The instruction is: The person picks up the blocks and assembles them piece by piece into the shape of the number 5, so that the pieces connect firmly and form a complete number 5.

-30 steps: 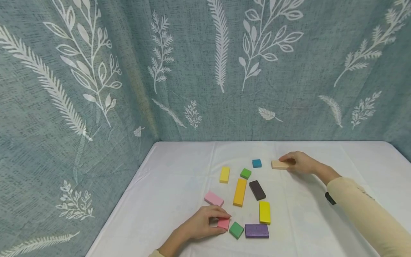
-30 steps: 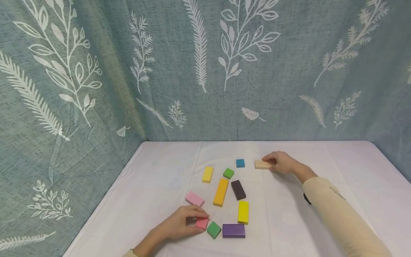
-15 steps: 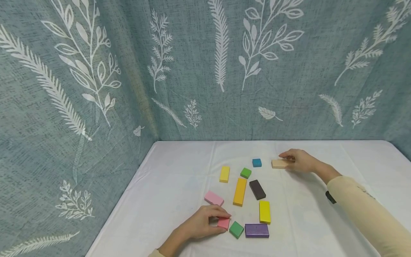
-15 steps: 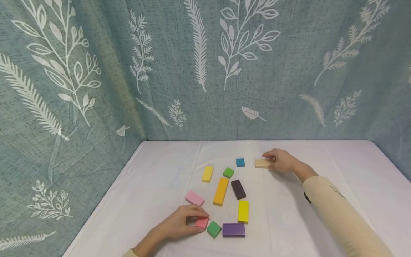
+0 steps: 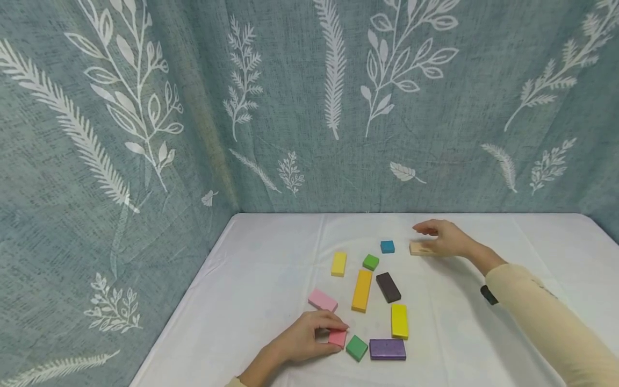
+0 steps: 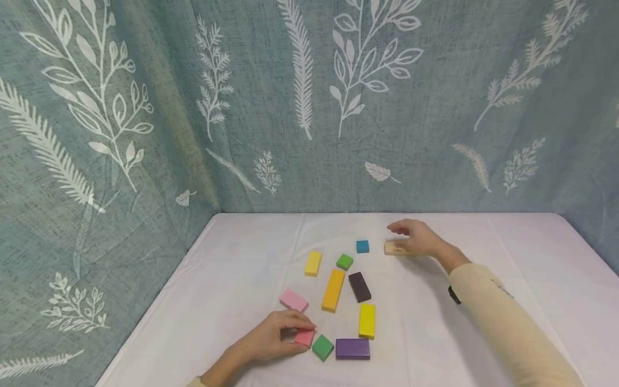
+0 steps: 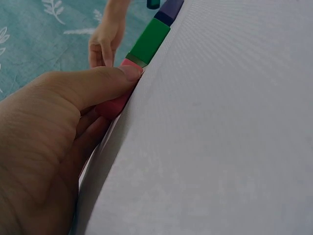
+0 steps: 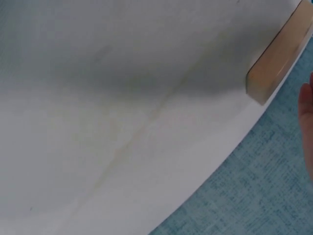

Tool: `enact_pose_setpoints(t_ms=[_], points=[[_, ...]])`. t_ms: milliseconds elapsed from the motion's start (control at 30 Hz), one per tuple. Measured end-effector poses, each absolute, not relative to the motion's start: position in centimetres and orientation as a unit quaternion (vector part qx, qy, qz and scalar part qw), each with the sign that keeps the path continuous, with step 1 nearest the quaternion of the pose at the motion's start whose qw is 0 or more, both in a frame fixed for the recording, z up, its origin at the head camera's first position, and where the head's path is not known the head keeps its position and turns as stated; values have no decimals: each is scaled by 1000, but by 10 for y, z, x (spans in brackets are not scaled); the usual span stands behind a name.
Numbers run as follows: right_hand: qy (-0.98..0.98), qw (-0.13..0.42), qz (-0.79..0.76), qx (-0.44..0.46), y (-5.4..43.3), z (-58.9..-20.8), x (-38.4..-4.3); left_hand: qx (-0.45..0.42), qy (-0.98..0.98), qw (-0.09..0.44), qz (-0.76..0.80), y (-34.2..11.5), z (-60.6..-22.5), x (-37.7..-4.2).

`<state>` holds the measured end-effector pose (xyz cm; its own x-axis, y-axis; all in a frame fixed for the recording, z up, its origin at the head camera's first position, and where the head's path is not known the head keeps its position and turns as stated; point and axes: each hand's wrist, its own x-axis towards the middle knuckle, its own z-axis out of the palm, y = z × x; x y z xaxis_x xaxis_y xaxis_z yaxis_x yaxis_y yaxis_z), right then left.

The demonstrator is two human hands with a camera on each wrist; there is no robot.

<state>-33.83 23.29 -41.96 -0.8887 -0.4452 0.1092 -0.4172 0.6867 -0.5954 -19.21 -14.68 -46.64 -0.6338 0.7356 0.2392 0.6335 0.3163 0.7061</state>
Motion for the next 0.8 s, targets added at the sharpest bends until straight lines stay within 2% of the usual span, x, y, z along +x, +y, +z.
enact_pose_setpoints(t_ms=[600, 800], points=[[904, 60, -364, -218, 182, -421, -350, 440, 805, 43, 395, -147, -466, -194], [903, 63, -362, -223, 170, -427, -352, 434, 803, 53, 404, -146, -467, -193]])
